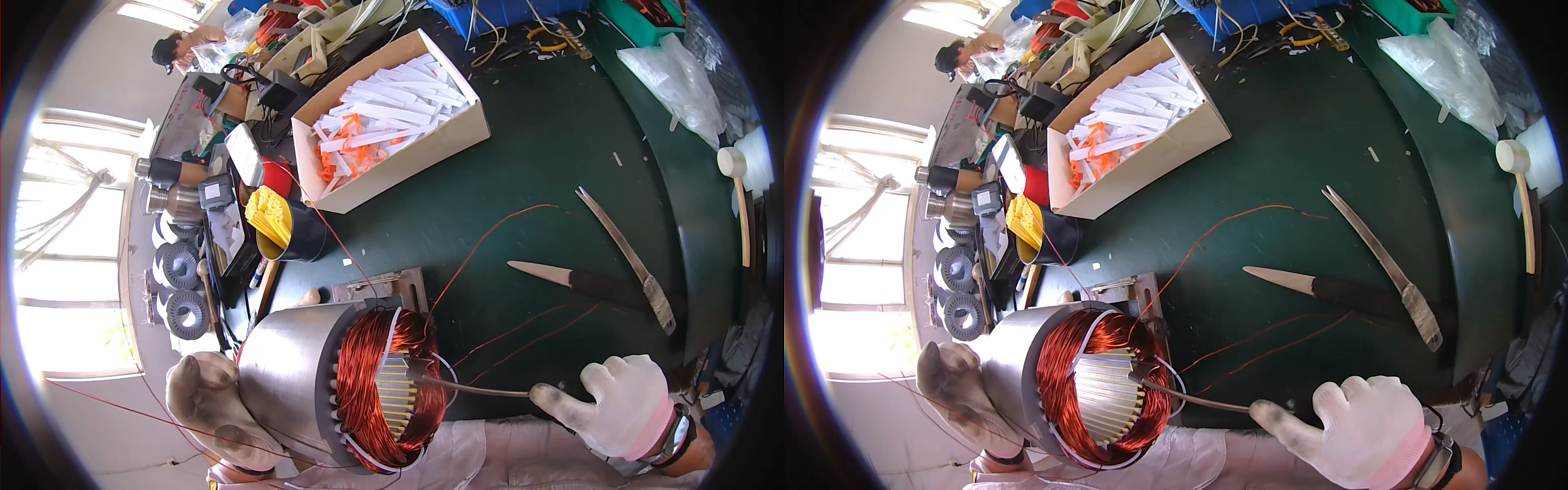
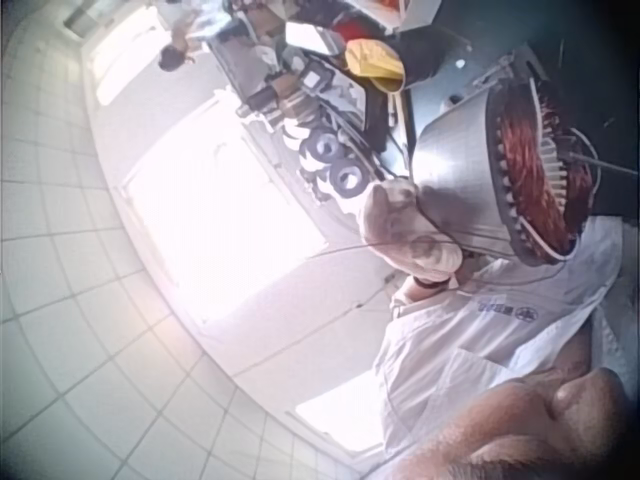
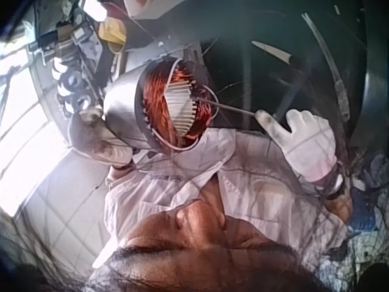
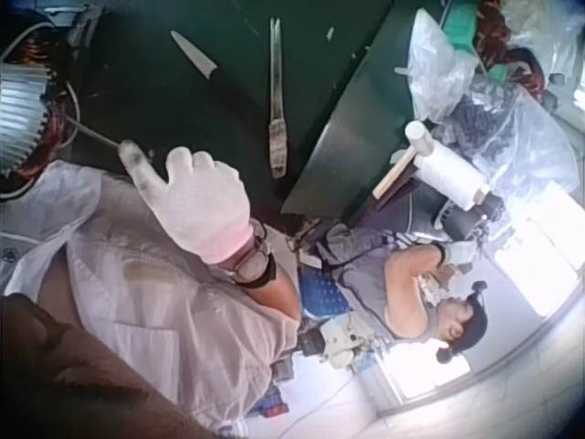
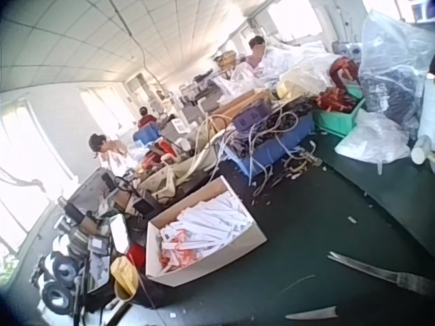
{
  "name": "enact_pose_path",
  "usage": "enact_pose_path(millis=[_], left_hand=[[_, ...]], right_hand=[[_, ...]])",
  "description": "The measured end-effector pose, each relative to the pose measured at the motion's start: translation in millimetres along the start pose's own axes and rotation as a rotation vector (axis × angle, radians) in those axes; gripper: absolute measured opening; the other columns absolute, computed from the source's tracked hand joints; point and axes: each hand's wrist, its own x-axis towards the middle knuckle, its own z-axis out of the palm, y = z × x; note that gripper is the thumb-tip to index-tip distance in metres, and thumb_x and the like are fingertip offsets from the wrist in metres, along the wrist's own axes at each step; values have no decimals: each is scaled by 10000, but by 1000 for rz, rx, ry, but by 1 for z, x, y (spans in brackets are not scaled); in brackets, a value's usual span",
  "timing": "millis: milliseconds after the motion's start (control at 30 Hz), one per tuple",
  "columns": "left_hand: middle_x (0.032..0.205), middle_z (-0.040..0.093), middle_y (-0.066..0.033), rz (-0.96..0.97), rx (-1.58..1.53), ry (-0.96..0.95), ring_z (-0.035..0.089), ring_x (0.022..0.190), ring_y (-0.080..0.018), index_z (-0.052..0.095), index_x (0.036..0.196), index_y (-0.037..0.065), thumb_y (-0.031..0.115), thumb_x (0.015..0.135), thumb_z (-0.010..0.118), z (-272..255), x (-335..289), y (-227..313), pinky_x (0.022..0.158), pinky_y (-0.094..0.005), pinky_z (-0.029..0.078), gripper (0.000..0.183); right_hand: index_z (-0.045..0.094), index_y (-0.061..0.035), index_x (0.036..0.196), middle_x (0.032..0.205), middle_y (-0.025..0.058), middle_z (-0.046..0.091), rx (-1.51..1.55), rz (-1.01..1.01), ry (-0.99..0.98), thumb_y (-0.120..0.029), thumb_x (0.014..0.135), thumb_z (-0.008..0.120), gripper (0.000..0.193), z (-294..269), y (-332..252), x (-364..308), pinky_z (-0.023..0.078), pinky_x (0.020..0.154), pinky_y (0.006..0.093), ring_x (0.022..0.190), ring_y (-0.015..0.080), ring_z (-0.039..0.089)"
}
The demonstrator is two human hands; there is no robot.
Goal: Manually inserting insulation and aligning copper windings in a motor stator using hand tools.
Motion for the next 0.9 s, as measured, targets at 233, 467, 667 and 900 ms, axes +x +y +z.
enact_pose_path(millis=[233,467,667,900], left_hand=[[1083,481,-82,112,26,25,472,966,-185,405,1524,-48,695,965,600,10,0,-10,830,-344,409,951],[1098,485,-88,115,83,-23,482,1009,-193,414,1527,-58,679,988,561,1,-2,-7,879,-345,407,925],[1122,485,-86,101,24,4,475,1015,-193,407,1537,-48,631,1006,545,11,4,-8,890,-348,405,873],[1106,470,-80,164,-71,55,459,1009,-209,417,1524,-33,571,1019,566,9,5,-10,898,-373,396,801]], right_hand=[[764,-343,1173,673,-16,363,-79,-38,-30,-230,802,720,391,-15,2,8,372,464,312,542,140,469],[780,-238,1196,690,21,571,-24,-236,-19,-262,897,668,320,-21,0,59,462,448,326,572,179,619],[728,-322,1301,627,14,526,-44,-220,-49,-248,891,624,429,-36,16,63,473,433,354,510,188,607],[727,-315,1291,698,35,584,-20,-197,-130,-241,934,635,376,-36,24,63,518,481,353,570,218,653]])
